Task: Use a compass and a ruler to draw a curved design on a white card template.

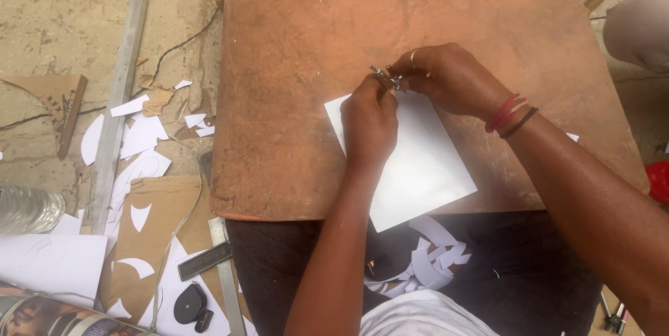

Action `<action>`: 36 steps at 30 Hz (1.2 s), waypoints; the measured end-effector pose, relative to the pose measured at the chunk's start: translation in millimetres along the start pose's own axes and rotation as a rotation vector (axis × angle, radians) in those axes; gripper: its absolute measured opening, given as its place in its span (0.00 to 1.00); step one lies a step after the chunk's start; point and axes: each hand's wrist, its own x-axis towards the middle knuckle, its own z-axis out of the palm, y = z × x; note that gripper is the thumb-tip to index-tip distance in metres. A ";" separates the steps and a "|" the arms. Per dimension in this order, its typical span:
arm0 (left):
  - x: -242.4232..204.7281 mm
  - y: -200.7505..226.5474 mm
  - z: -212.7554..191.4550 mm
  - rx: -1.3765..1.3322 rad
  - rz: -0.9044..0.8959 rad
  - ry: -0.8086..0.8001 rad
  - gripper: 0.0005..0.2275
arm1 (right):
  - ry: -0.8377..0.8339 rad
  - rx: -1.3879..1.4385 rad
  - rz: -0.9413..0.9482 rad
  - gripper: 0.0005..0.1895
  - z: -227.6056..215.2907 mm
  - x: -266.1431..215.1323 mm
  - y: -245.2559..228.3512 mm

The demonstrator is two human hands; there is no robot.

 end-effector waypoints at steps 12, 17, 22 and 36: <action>-6.0 -4.9 1.2 0.270 0.068 0.042 0.05 | 0.046 -0.262 -0.206 0.07 11.6 5.2 8.5; -6.9 -11.3 4.2 0.339 0.064 0.032 0.05 | 0.055 -0.287 -0.227 0.08 13.8 4.1 11.6; -8.1 -10.9 2.9 0.355 0.078 0.026 0.05 | 0.051 -0.319 -0.260 0.07 12.4 2.4 8.3; -9.0 -14.7 2.7 0.368 0.123 0.029 0.05 | 0.065 -0.345 -0.278 0.06 16.8 0.7 3.7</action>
